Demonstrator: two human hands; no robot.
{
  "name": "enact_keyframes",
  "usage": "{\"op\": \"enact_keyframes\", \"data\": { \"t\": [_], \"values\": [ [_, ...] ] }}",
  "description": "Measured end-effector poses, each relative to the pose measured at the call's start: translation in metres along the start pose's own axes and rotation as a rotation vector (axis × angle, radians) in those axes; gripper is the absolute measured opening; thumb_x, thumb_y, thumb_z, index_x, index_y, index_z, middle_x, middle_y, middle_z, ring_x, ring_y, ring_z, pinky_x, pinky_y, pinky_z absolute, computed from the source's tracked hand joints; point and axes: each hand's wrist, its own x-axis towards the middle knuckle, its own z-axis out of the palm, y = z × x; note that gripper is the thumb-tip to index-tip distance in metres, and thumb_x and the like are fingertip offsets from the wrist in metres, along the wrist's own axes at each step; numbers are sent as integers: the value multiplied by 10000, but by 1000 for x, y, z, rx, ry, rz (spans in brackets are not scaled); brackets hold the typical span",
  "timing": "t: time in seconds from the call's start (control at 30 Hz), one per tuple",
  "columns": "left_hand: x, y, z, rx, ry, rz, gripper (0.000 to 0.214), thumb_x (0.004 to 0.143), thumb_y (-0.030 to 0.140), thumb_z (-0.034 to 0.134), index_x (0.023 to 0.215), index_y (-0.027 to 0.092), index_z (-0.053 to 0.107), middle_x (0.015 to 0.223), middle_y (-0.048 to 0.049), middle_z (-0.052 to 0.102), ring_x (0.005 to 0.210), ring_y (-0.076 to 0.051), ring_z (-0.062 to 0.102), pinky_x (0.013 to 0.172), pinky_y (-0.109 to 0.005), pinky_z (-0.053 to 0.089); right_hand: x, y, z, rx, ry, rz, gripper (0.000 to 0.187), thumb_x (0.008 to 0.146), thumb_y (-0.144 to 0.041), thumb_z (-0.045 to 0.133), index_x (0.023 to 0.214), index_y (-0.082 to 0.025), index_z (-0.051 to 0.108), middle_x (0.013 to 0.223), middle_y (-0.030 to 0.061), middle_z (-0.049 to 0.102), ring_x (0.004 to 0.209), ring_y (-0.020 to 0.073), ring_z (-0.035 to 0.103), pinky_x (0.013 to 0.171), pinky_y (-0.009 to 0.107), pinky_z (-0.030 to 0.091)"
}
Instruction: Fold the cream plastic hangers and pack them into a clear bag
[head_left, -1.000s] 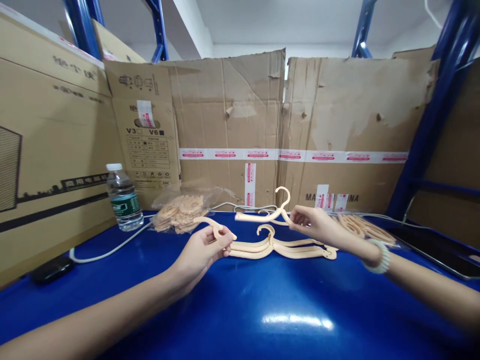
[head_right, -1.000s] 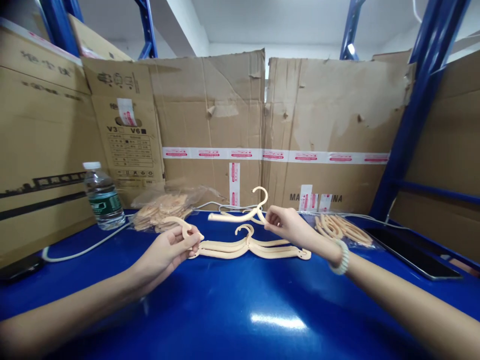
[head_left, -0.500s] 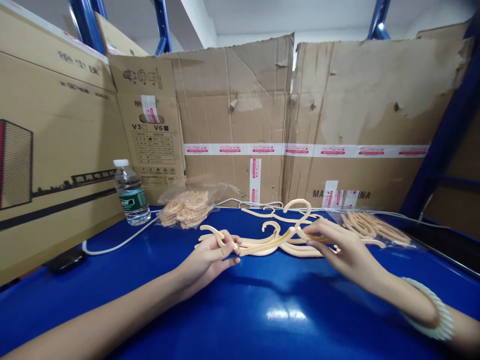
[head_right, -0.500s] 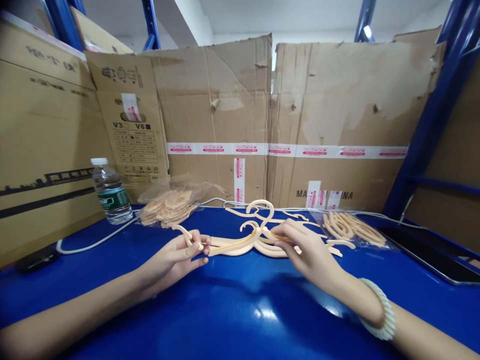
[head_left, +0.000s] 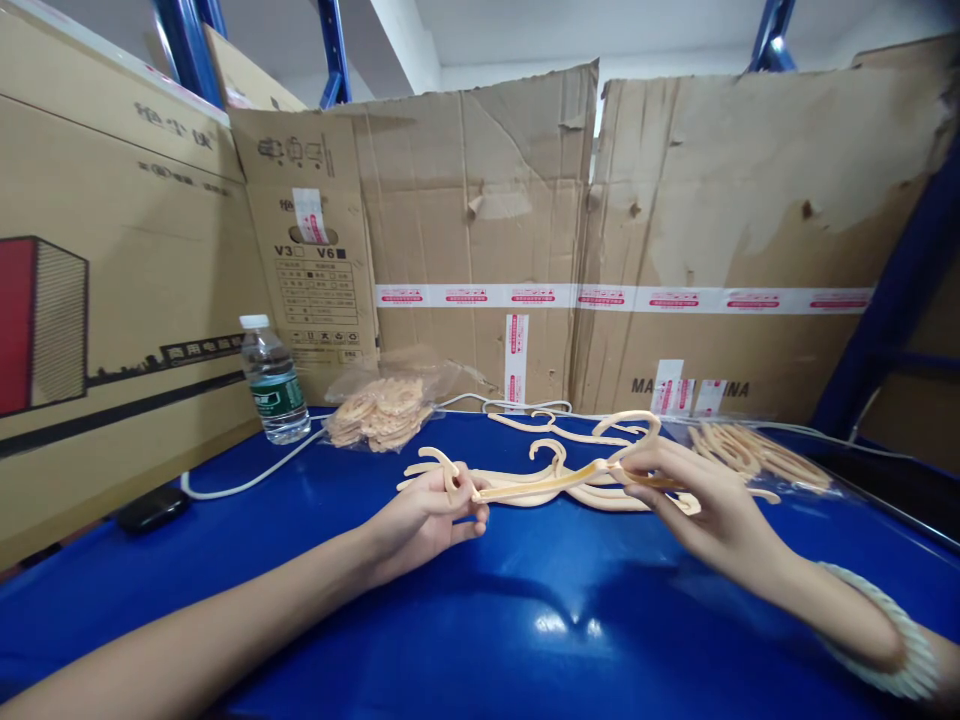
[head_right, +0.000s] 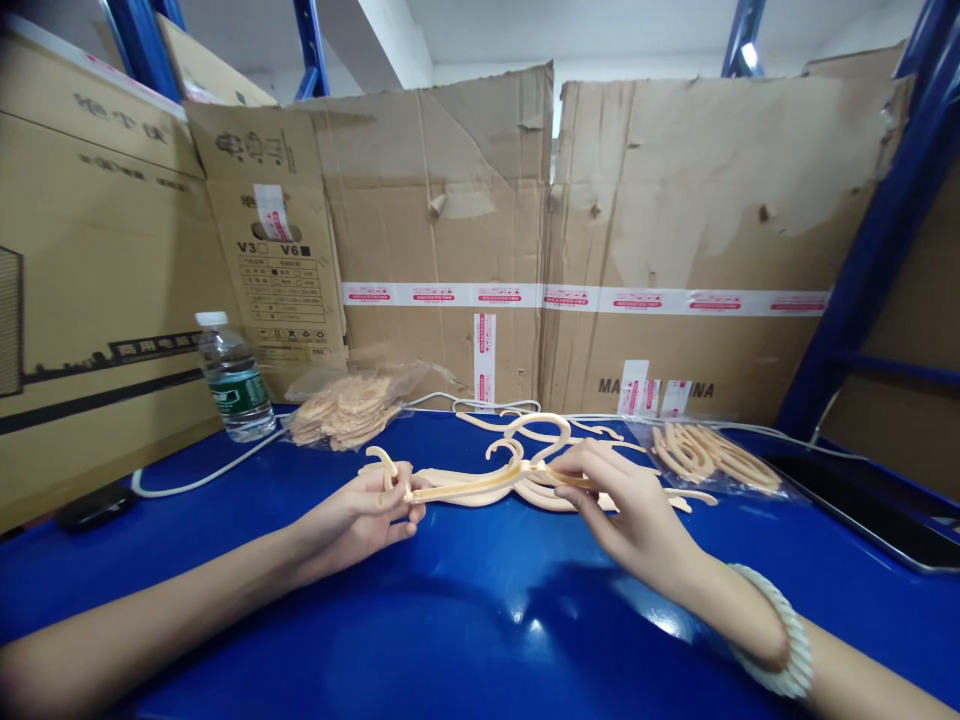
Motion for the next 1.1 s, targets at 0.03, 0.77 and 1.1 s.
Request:
{"op": "enact_keyframes", "data": {
  "t": [0.03,0.77,1.1],
  "values": [
    [0,0,0,4,-2,-3,288,684,280,852,735,141,605,801,-25,598,734,-122,575,698,-242,456,0,-1,0,-3,3,-8,152,930,-122,514,1029,-218,579,924,58,651,859,192,614,718,298,495],
    [-2,-5,0,190,159,229,295,633,163,796,648,162,501,633,32,562,564,-108,557,528,-204,416,-14,-17,17,103,-11,125,177,946,-166,504,1084,-257,567,935,43,632,836,168,626,693,258,564],
    [-3,0,8,190,323,278,373,591,274,872,668,155,527,621,15,617,585,-115,609,558,-194,465,-10,-23,19,167,41,301,121,935,-277,544,1023,-246,622,910,39,654,804,158,623,659,219,572]
  ]
}}
